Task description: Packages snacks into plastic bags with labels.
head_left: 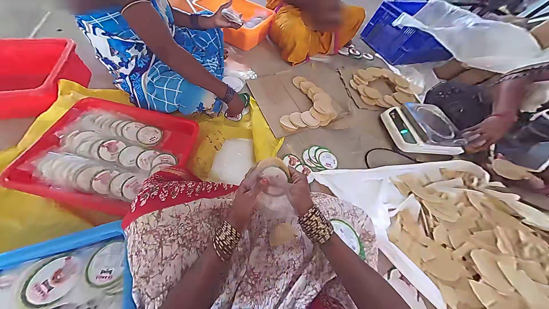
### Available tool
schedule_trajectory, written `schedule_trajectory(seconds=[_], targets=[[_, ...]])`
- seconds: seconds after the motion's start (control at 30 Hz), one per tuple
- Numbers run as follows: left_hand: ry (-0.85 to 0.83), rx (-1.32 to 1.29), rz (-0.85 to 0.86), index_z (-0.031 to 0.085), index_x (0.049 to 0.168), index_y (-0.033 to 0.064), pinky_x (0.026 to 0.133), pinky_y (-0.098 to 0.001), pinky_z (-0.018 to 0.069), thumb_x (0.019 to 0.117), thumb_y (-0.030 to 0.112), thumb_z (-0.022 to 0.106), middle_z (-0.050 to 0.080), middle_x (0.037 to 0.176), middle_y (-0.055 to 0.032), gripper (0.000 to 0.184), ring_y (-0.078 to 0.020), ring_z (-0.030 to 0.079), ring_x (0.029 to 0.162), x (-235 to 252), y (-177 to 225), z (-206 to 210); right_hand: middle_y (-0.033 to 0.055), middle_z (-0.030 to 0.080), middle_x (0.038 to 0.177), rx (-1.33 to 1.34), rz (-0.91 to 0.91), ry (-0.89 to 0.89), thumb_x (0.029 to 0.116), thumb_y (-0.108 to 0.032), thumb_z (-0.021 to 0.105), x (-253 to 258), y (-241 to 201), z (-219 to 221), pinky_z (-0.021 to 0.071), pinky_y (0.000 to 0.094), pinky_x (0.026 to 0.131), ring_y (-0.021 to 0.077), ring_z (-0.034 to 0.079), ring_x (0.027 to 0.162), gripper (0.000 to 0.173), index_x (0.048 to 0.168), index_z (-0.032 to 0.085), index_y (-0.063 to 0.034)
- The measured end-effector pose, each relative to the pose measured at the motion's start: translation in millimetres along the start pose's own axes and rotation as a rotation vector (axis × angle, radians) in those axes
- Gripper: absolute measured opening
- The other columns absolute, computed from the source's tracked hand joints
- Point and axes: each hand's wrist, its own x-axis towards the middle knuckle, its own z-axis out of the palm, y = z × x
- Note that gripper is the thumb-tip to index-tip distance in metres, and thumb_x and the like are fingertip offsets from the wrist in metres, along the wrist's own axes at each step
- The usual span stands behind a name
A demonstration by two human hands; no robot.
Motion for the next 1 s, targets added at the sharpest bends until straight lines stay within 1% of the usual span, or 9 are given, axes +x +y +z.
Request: schedule_trajectory(seconds=[0.03,0.1,0.2,0.3,0.57,0.67,0.77,0.9,1.0], targets=[[0.006,0.082,0.032,0.064,0.12,-0.0056,0.114,-0.0334,0.0401,0.0986,0.022,0.058,0.047,0.153,-0.0158,0.036,-0.0168,0.046,0.139,1.0,0.6,-1.1,0.0033,0.073,0.089,-0.096,-0.051,0.041,0.083,-0.01,0.075,3.9,1.9,-4.7,0.0592,0.0288,0.077,0.0063,0.07,0.081,0.025,0.106,0.07,-0.0011],[0.1,0.106,0.063,0.065,0.112,-0.0069,0.111,-0.0326,0.0426,0.097,0.017,0.059,0.05,0.148,-0.0187,0.029,-0.0179,0.049,0.136,2.5,6.2,0.8,0.0044,0.073,0.089,-0.338,-0.117,0.117,0.0843,-0.021,0.076,7.6,4.3,-16.4,0.0565,0.0392,0.077,0.0123,0.069,0.081,0.028,0.106,0.071,-0.0045],[0.179,0.05,0.09,0.066,0.105,-0.0029,0.086,-0.0264,0.0558,0.0958,0.007,0.061,0.069,0.102,-0.005,0.014,-0.0086,0.066,0.095,6.5,9.9,2.5,0.013,0.071,0.088,-0.564,-0.115,0.14,0.088,-0.023,0.075,8.0,19.3,-31.7,0.0525,0.0525,0.076,0.0267,0.068,0.081,0.028,0.106,0.07,-0.0008],[0.116,0.071,0.092,0.067,0.09,0.0036,0.066,-0.0206,0.0512,0.0962,0.008,0.062,0.063,0.075,0.0051,0.008,-0.0029,0.059,0.067,8.0,4.5,4.5,0.0211,0.072,0.103,-0.819,0.118,0.016,0.0911,-0.021,0.07,15.1,41.4,-43.5,0.0502,0.0625,0.088,0.0396,0.069,0.099,0.033,0.117,0.068,-0.0018],[0.047,0.377,0.081,0.069,0.09,0.0013,0.068,-0.0182,0.05,0.0913,0.013,0.071,0.064,0.078,0.0029,0.012,0.0006,0.058,0.071,3.7,2.5,9.6,0.0222,0.072,0.104,-0.81,0.108,0.047,0.0883,-0.017,0.075,14.9,51.5,-52.8,0.0497,0.0621,0.09,0.0399,0.069,0.101,0.031,0.114,0.07,-0.0004],[0.071,0.419,0.165,0.069,0.087,-0.0009,0.067,-0.0181,0.05,0.0877,0.013,0.076,0.065,0.076,0.0005,0.015,-0.0005,0.058,0.069,2.3,4.7,11.9,0.0245,0.07,0.115,-0.9,0.219,-0.102,0.0913,-0.024,0.076,20.9,53.2,-57.7,0.0459,0.0608,0.1,0.041,0.065,0.113,0.036,0.117,0.07,-0.0005],[0.075,0.474,0.262,0.07,0.087,-0.0029,0.069,-0.0174,0.0513,0.0843,0.012,0.079,0.067,0.078,-0.0028,0.017,-0.0013,0.06,0.071,-1.8,13.5,10.6,0.0251,0.07,0.109,-0.749,0.13,0.016,0.0876,-0.017,0.077,23.4,48.3,-64.7,0.0476,0.0616,0.096,0.0404,0.066,0.107,0.031,0.111,0.071,0.0024],[0.035,0.561,0.302,0.072,0.09,-0.0031,0.073,-0.0185,0.0531,0.0868,0.012,0.077,0.069,0.083,-0.006,0.016,-0.0038,0.063,0.075,-13.8,32.6,5.2,0.002,0.073,0.091,-0.112,-0.194,0.185,0.0792,-0.001,0.076,6.2,-5.3,-68.1,0.0603,0.0305,0.081,0.0077,0.07,0.085,0.025,0.103,0.068,0.0007],[-0.016,0.645,0.39,0.072,0.089,-0.0023,0.075,-0.0213,0.0543,0.0882,0.015,0.077,0.07,0.083,-0.0088,0.018,-0.008,0.065,0.078,-19.6,44.1,5.3,-0.0026,0.078,0.093,0.215,-0.375,0.067,0.0771,0.006,0.074,-23.9,-73.4,-68.1,0.0636,0.0288,0.08,0.0084,0.074,0.087,0.028,0.101,0.07,-0.0081]])
